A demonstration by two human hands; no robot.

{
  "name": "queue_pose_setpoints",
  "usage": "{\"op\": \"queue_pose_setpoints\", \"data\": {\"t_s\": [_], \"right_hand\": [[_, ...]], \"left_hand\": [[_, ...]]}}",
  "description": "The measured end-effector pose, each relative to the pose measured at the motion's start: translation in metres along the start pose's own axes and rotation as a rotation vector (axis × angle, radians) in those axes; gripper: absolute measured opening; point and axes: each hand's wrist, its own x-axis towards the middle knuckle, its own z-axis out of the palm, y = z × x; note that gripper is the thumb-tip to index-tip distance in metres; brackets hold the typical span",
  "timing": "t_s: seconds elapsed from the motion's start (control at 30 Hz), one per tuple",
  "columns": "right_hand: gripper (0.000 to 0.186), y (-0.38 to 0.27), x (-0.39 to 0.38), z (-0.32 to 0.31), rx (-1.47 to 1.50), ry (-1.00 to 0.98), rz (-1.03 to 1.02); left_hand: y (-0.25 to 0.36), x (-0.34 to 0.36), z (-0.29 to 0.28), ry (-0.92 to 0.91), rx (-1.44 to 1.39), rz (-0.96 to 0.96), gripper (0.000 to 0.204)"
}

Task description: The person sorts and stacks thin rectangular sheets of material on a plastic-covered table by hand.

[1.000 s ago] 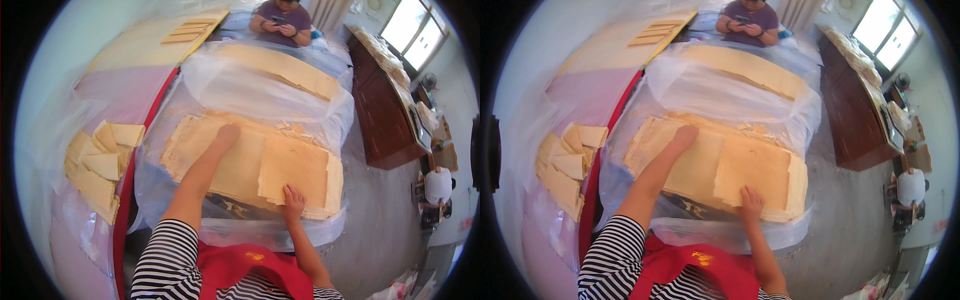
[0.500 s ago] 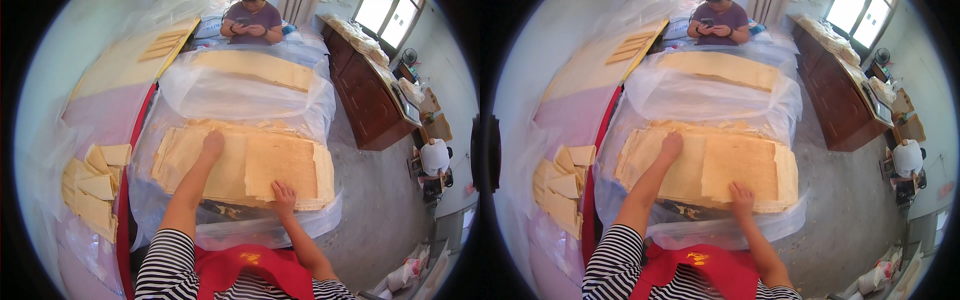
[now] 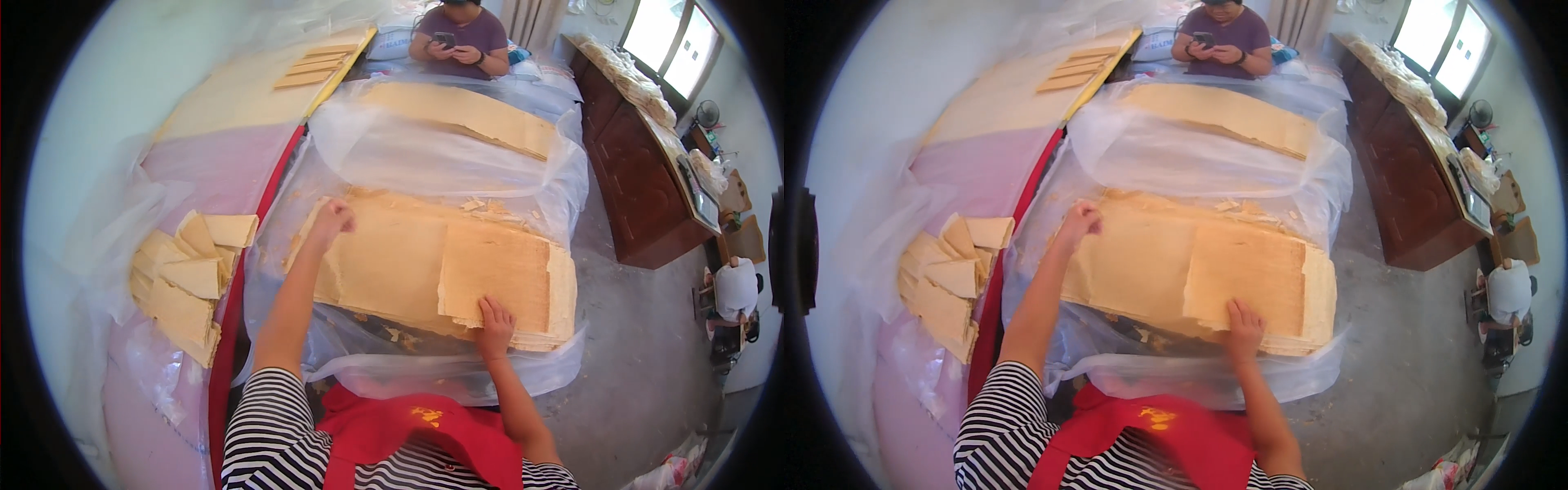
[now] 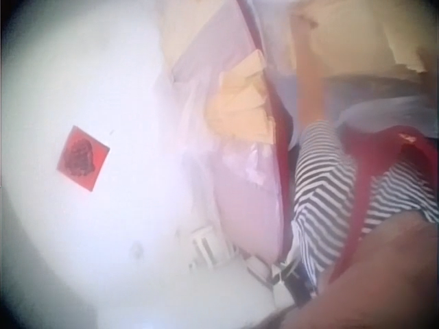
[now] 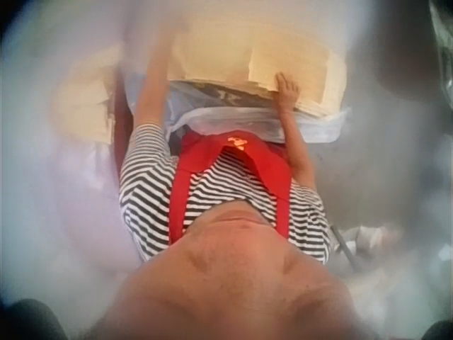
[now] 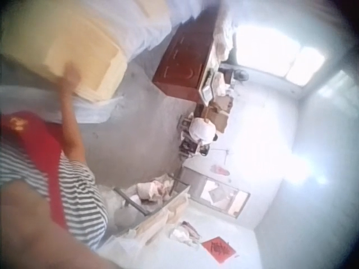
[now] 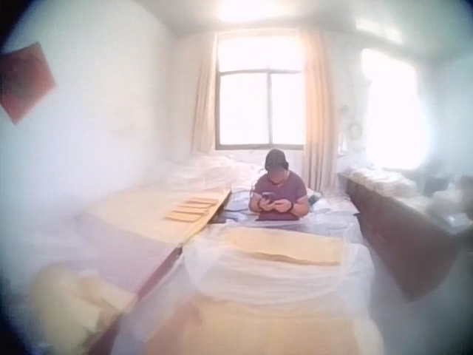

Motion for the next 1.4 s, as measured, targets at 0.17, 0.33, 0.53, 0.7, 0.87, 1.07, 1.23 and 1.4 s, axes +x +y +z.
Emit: {"op": "queue_pose_setpoints", "data": {"t_s": [0.17,0.33,0.53,0.7,0.87,1.07,1.23,1.4], "right_hand": [[0.044,0.003,-0.002,0.001,0.019,0.000,0.015],[0.042,0.003,0.004,-0.005,0.021,-0.017,-0.007],[0.033,-0.029,0.028,-0.018,-0.024,-0.018,-0.013],[0.027,-0.066,0.028,-0.013,-0.020,-0.113,0.011],[0.032,-0.078,0.008,0.004,0.009,-0.204,-0.022],[0.031,-0.083,0.006,-0.017,0.179,-0.176,-0.152],[0.030,-0.061,0.020,-0.013,0.435,-0.382,0.133],[0.028,-0.021,0.044,-0.001,0.311,-0.264,0.115]], "left_hand": [[-0.033,-0.123,0.011,-0.619,0.310,-0.169,0.008],[-0.051,-0.186,0.032,-0.801,0.948,-0.031,0.011],[-0.065,-0.182,0.080,-0.469,0.669,0.418,0.015],[-0.037,-0.189,0.156,-0.485,0.218,-0.175,0.027],[-0.061,-0.191,0.178,-0.200,-0.534,-0.405,0.027],[-0.090,-0.182,0.168,0.063,-0.471,-0.423,0.027],[-0.114,-0.178,0.152,0.037,-0.580,-0.353,0.030],[-0.107,-0.180,0.150,0.054,-0.484,-0.417,0.033]]}}
